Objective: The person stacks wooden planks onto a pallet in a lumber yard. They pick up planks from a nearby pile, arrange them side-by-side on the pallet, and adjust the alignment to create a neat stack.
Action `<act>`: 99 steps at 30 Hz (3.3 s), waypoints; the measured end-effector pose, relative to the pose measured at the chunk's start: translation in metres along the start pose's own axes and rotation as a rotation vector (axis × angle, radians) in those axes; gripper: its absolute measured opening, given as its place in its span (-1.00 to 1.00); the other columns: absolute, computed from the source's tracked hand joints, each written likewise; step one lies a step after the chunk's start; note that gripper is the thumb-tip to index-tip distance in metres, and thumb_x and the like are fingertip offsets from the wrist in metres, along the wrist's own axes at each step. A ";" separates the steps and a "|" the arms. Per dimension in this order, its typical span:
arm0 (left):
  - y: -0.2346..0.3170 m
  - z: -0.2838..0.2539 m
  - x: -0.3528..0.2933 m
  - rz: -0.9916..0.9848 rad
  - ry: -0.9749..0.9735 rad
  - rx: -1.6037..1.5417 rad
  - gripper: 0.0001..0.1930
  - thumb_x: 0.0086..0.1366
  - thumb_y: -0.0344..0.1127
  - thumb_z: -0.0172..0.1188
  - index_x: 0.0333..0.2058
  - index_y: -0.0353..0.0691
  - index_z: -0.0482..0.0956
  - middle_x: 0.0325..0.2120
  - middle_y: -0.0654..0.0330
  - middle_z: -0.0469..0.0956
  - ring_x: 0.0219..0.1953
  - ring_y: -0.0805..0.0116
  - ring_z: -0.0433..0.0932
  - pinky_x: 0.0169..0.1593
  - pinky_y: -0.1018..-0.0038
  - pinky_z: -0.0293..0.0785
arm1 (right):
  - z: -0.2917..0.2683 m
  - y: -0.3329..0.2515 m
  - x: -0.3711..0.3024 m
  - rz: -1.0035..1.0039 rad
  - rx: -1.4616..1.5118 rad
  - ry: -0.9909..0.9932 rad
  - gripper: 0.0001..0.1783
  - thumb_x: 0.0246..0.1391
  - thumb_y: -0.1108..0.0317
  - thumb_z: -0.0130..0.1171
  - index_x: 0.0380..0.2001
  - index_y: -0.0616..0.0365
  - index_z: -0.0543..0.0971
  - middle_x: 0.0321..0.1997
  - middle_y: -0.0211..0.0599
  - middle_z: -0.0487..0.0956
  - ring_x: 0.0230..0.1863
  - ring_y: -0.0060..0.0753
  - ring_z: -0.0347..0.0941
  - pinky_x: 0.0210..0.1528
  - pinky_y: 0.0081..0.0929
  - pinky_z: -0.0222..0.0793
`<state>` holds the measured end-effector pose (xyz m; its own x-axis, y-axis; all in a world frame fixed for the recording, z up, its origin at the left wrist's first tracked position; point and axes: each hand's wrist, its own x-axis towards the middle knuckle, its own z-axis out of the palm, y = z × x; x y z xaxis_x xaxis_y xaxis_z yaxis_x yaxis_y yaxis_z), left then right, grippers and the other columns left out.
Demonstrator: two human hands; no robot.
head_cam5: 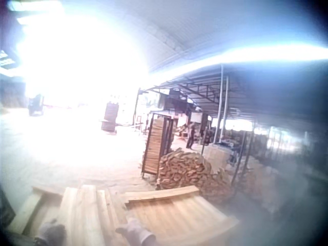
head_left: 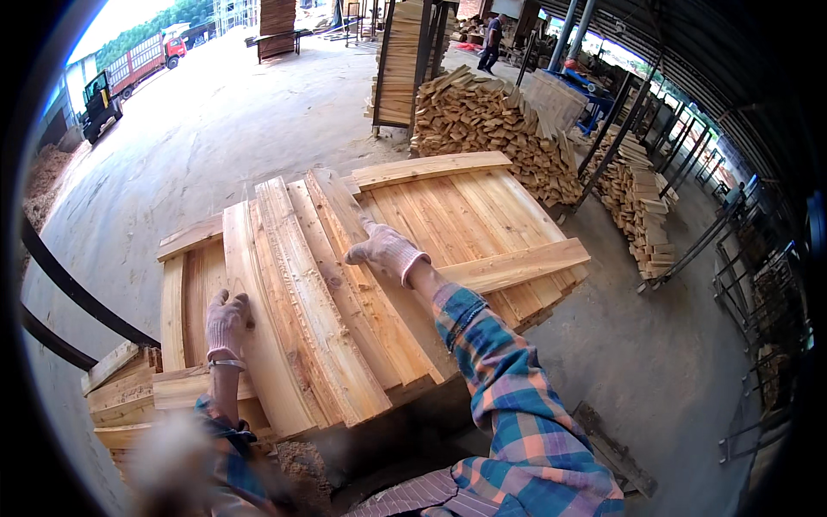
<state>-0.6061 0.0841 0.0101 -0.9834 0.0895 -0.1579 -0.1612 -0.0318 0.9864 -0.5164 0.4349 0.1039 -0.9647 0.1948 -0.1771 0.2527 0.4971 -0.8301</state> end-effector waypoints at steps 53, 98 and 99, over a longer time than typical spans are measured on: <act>0.010 0.011 0.025 -0.034 0.521 0.626 -0.44 0.03 -0.34 0.40 0.07 -0.20 0.52 -0.06 0.04 0.61 -0.13 0.23 0.62 -0.09 0.39 0.50 | 0.028 0.100 0.053 -0.190 -0.283 0.332 -0.32 0.06 0.17 0.26 0.22 0.22 0.37 -0.10 0.30 0.55 -0.08 0.10 0.54 0.01 -0.20 0.41; -0.335 -0.079 -0.674 -0.224 1.573 -0.778 -0.60 0.36 -0.19 0.11 0.06 -0.31 0.40 -0.33 0.02 0.57 -0.36 0.10 0.60 -0.33 0.16 0.59 | 0.297 -0.087 -0.444 -2.492 -0.171 -1.235 -0.60 0.06 0.11 0.11 -0.12 0.13 0.46 -0.26 -0.18 0.56 -0.30 -0.24 0.52 -0.29 -0.24 0.48; -0.340 -0.080 -0.666 -0.218 1.582 -0.782 -0.61 0.35 -0.19 0.13 0.05 -0.29 0.42 -0.31 0.02 0.57 -0.33 0.08 0.59 -0.30 0.16 0.58 | 0.304 -0.094 -0.443 -2.449 -0.154 -1.247 -0.60 0.06 0.10 0.11 -0.12 0.12 0.46 -0.26 -0.17 0.55 -0.30 -0.23 0.52 -0.29 -0.23 0.48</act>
<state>0.0971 -0.0444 -0.2237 0.0018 -0.7809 -0.6247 0.1782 -0.6145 0.7686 -0.1353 0.0452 0.0994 0.7939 -0.5492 0.2610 -0.5625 -0.8263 -0.0277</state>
